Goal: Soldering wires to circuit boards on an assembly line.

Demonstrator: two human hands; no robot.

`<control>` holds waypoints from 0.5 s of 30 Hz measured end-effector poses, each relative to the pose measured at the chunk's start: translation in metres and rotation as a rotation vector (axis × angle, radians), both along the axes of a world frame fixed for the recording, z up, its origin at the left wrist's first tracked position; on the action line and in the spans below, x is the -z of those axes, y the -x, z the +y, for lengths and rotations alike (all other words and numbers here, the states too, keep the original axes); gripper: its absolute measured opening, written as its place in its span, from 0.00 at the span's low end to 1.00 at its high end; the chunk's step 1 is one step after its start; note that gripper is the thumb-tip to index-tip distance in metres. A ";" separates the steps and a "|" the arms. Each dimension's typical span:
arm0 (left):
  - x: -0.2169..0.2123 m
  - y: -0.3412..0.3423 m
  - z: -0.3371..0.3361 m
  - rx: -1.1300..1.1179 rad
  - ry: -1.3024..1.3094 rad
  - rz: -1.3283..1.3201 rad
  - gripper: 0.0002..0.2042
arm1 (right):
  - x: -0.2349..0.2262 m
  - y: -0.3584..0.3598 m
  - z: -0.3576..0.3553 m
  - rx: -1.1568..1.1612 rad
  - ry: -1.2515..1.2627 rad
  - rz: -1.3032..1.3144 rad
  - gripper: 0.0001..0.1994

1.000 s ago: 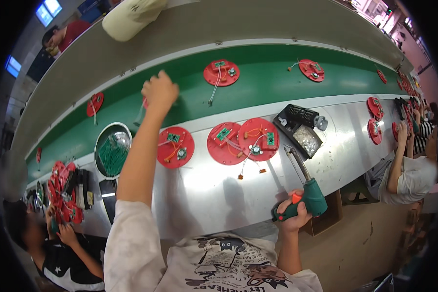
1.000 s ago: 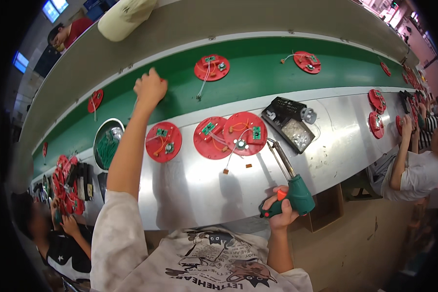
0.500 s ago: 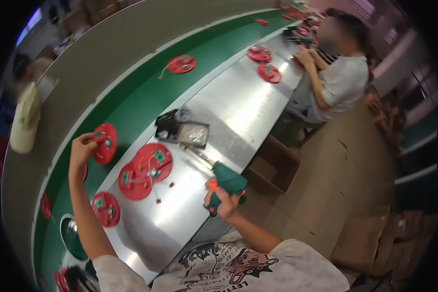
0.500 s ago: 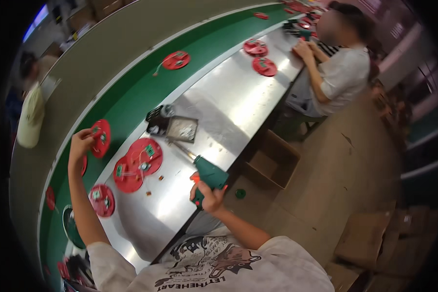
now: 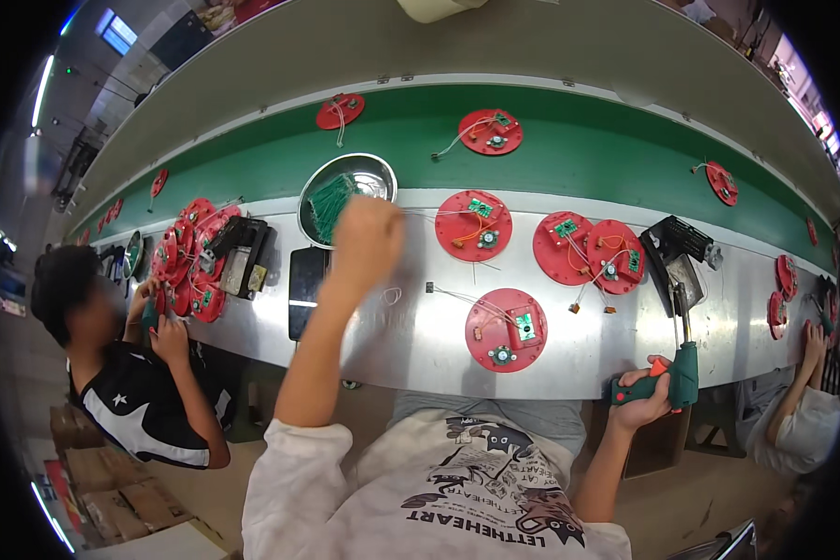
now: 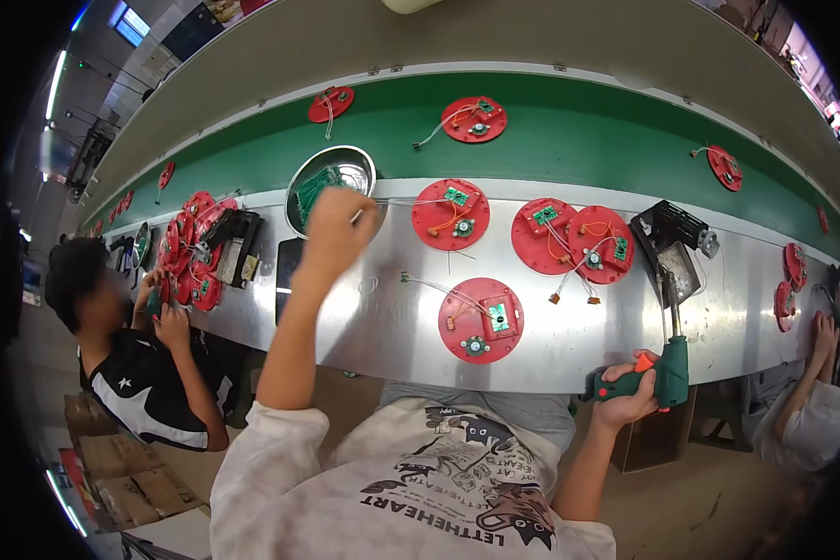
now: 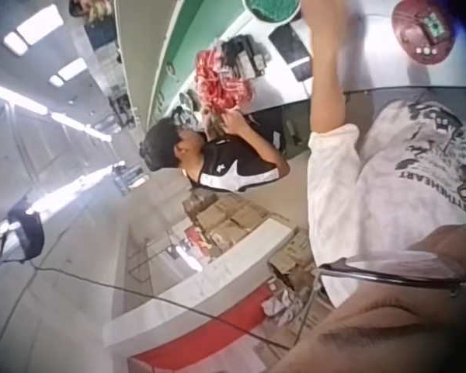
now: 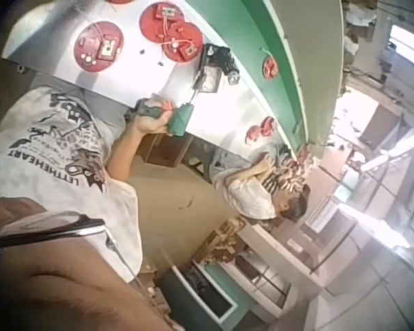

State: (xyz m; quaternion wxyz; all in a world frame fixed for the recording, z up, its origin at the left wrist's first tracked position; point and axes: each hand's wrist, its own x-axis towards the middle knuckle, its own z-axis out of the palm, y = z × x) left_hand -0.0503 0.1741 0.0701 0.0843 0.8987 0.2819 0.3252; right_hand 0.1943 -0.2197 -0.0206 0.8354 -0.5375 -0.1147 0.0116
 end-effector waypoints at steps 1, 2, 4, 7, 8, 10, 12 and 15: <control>-0.007 0.009 0.025 -0.102 -0.043 0.223 0.04 | 0.000 -0.001 0.000 0.012 0.015 -0.001 0.17; -0.004 0.019 0.043 -0.141 0.031 0.267 0.05 | -0.001 -0.002 0.003 0.005 0.018 -0.002 0.17; 0.004 0.030 0.068 -0.143 0.213 0.363 0.07 | -0.003 0.000 0.003 0.017 0.031 -0.006 0.17; 0.010 0.029 0.082 -0.109 0.305 0.388 0.07 | -0.005 0.001 0.003 0.013 0.041 -0.020 0.16; 0.011 0.027 0.084 -0.082 0.278 0.370 0.07 | -0.006 0.000 0.004 0.022 0.048 -0.021 0.16; 0.013 0.029 0.087 -0.064 0.307 0.238 0.07 | -0.009 0.002 0.006 0.025 0.073 -0.016 0.16; 0.013 0.035 0.089 -0.078 0.347 0.102 0.09 | -0.009 0.003 0.006 0.015 0.084 -0.022 0.15; 0.015 0.038 0.088 -0.112 0.503 -0.022 0.09 | -0.013 0.006 0.008 0.003 0.084 -0.023 0.15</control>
